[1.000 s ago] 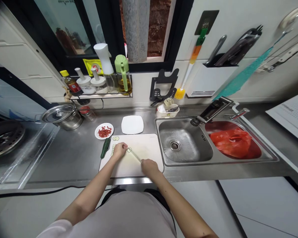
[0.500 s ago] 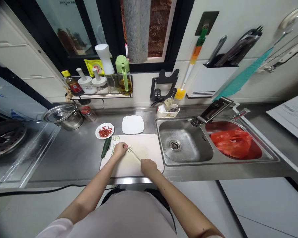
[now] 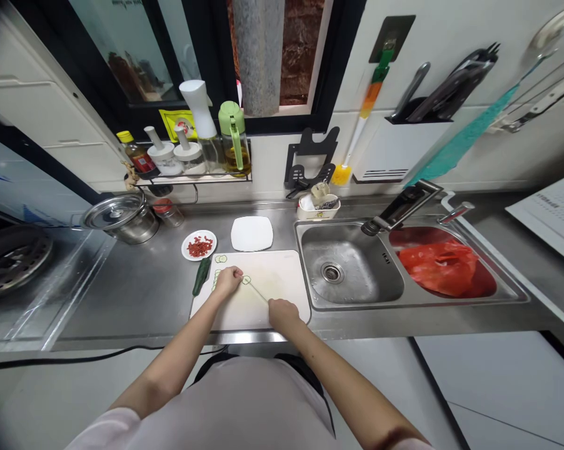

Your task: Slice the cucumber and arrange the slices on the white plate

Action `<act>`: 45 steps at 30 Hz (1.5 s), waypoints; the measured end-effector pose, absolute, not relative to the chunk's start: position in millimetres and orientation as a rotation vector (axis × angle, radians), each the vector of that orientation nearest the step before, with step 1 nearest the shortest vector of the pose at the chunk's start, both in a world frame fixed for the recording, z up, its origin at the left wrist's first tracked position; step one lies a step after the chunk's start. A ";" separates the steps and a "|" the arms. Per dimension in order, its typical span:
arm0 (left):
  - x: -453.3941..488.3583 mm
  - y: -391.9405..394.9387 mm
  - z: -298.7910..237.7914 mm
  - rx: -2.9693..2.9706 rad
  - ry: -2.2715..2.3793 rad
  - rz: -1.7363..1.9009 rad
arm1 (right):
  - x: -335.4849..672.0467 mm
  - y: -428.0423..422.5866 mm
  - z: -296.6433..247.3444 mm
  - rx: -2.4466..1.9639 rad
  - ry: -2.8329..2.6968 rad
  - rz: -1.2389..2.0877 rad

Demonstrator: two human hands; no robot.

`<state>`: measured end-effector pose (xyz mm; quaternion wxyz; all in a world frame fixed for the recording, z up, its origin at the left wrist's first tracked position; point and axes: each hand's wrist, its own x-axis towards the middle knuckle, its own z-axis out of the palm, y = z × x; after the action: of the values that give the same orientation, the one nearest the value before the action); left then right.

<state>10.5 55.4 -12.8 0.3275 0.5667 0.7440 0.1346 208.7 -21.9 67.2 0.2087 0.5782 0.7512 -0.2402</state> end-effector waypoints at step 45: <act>11.0 56.2 -11.4 1.506 1.820 0.342 | 206.3 -28.5 56.3 1.679 2.102 -0.763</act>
<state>11.0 56.2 -11.4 0.3685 0.5865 0.7088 0.1333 206.3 -28.5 56.3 0.1716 0.5915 0.7405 -0.2689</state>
